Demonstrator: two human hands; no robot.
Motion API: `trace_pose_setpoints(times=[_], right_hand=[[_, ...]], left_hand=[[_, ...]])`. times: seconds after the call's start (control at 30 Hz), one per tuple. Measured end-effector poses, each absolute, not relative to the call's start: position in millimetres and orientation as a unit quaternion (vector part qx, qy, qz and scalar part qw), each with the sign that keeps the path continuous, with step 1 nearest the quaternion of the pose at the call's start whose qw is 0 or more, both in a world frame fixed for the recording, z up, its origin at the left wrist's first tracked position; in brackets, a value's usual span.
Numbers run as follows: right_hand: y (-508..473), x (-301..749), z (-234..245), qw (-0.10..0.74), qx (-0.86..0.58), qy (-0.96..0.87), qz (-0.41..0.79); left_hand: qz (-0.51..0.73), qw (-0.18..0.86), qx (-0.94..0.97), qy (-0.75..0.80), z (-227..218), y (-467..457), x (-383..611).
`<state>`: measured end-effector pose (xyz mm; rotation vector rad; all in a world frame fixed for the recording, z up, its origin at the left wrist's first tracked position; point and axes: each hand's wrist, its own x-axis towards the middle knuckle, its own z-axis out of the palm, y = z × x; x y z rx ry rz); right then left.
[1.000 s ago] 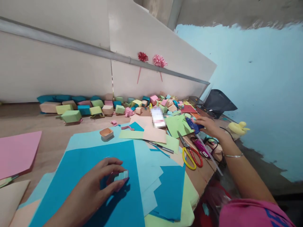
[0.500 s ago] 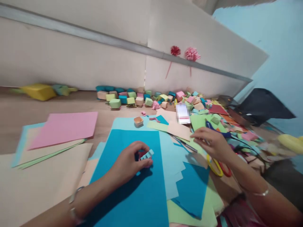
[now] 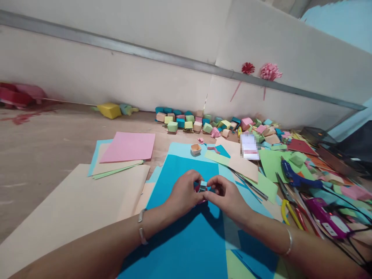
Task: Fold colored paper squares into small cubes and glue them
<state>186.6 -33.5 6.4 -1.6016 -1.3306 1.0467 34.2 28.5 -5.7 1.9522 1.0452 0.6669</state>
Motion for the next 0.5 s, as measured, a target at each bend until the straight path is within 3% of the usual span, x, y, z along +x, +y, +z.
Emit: trace_pose_setpoints(times=[0.2,0.4,0.5], right_hand=[[-31,177,3,0.438,-0.598,-0.487,0.462],[-29,186,3,0.443,-0.59,-0.526,0.423],[-29,187,3,0.423,-0.6,-0.549,0.401]], left_hand=[[0.245,0.399,0.777,0.422,-5,26,36],[0.166,0.436,0.794,0.389,28,60,8],[0.225,0.316,0.809,0.443,34,103,4]])
